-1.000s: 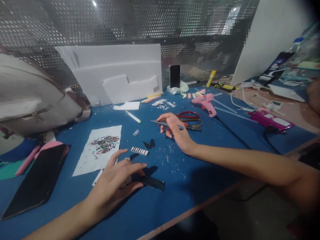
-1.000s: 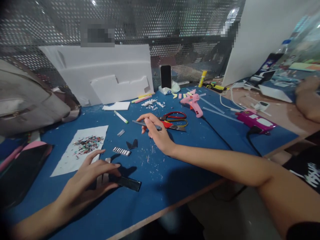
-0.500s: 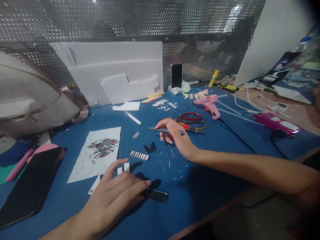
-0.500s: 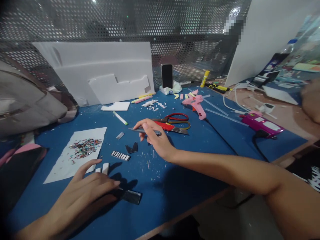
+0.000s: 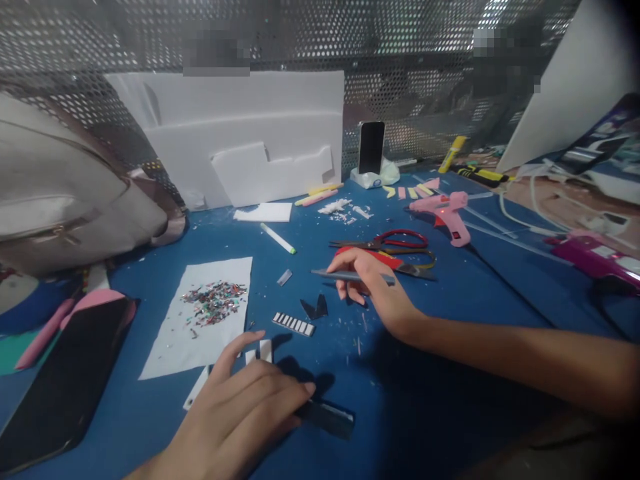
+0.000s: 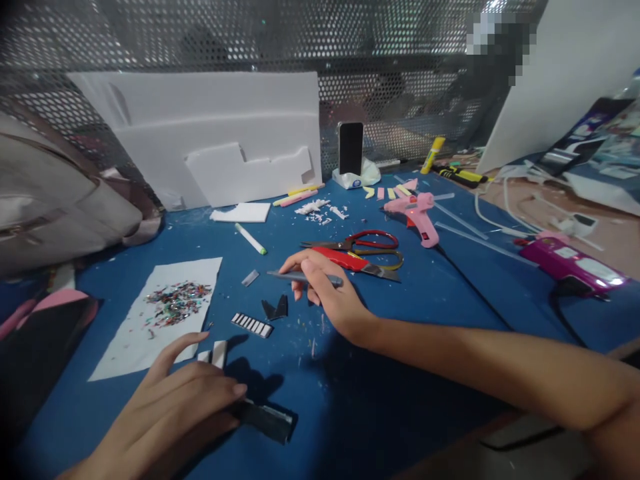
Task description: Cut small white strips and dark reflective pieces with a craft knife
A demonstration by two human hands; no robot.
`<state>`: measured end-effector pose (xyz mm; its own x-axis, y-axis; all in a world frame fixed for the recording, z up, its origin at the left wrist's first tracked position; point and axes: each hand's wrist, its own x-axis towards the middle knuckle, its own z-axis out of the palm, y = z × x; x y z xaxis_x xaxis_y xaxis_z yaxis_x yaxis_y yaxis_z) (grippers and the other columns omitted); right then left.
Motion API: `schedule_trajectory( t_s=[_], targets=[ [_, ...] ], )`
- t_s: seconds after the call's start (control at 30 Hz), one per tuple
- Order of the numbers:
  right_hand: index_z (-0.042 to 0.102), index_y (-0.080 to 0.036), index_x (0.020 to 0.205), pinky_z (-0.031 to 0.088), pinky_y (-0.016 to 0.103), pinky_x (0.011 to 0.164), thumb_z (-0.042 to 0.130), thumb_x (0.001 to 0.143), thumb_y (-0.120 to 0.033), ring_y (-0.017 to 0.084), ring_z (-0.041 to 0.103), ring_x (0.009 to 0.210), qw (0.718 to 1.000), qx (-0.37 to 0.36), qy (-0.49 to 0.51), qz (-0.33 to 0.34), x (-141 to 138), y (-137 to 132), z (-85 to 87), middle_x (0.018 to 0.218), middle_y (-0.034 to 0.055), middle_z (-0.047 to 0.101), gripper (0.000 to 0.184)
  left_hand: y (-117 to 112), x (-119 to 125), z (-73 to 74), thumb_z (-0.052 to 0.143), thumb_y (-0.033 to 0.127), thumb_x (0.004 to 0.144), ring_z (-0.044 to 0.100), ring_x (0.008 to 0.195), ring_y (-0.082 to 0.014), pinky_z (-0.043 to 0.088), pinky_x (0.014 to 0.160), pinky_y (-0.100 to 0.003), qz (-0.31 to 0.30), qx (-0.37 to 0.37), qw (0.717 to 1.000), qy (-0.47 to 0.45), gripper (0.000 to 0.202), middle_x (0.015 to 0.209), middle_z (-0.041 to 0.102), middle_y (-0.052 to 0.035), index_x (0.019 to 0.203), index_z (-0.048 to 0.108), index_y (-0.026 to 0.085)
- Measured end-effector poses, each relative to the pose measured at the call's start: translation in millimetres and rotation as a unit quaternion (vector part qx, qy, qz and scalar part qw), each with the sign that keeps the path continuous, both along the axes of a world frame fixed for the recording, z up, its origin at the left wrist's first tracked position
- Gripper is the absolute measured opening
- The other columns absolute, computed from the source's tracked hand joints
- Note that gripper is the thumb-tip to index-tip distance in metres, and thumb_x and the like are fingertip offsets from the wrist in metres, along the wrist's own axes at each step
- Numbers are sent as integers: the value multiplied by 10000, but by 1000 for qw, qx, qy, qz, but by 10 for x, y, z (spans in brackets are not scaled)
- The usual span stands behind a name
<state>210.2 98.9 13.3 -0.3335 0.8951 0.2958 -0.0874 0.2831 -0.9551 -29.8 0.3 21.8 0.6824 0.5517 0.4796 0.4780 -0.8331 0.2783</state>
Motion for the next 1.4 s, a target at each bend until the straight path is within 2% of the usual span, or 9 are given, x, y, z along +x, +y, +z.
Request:
schedule_trajectory(
  t_s=[0.17,0.3,0.5,0.6,0.67,0.83,1.03,1.2,1.4],
  targets=[
    [558,-172,912,334,216,450,313,1000,-436,100,513,539,998,-30,35,35,26,-49,4,663,11,566,371,79,-40,-34,615,137,852,608,868,-99,193,1139,-420,12,22,999,30,375,926,666,16,1211,514,176],
    [551,-173,938,337,234,470,315,998,-395,108,503,538,995,-25,61,75,48,-97,38,657,13,577,330,96,-46,-37,590,207,878,614,839,-112,204,1133,-414,51,-11,998,27,347,915,667,23,1212,497,194],
    [555,-204,1054,332,241,491,416,964,-331,134,515,661,998,-34,31,52,68,-101,26,805,38,559,209,108,-13,2,558,273,901,634,805,-118,246,1117,-427,92,-30,995,23,348,868,671,43,1232,479,205],
    [546,-205,975,318,236,502,451,951,-304,119,446,616,998,-41,25,39,76,-84,3,729,5,487,139,122,-15,-10,563,277,896,631,790,-108,190,1144,-391,91,-16,995,23,332,850,665,39,1204,504,167],
    [538,-188,839,295,234,497,454,951,-307,105,384,572,998,-36,20,41,88,-81,2,674,-13,429,184,125,-31,-35,573,273,887,625,790,-105,157,1156,-369,87,-11,996,24,332,865,664,32,1189,514,148],
    [508,-161,655,254,209,426,361,985,-386,96,399,552,990,-68,-33,119,137,-121,91,655,1,423,426,114,-79,-88,625,295,853,621,814,-111,155,1163,-371,84,-28,995,38,389,876,670,34,1200,503,169],
    [550,-156,848,361,207,462,490,909,-317,88,476,525,955,-104,-67,271,135,-204,195,682,2,505,182,145,-43,-58,575,243,879,630,857,-128,238,1143,-391,76,-28,997,10,333,904,685,17,1199,507,184],
    [438,-169,676,312,146,400,485,897,-218,52,426,444,934,-164,-141,285,68,-267,196,553,-44,461,231,142,-37,-69,568,217,877,634,870,-128,260,1138,-393,78,-30,997,8,318,912,676,15,1187,519,174],
    [545,-151,763,391,145,503,578,845,-177,63,505,562,928,-130,-178,301,21,-258,202,656,-23,562,92,145,-42,-107,577,214,876,620,845,-123,269,1132,-420,76,-41,996,16,348,906,666,20,1215,508,179]
  ],
)
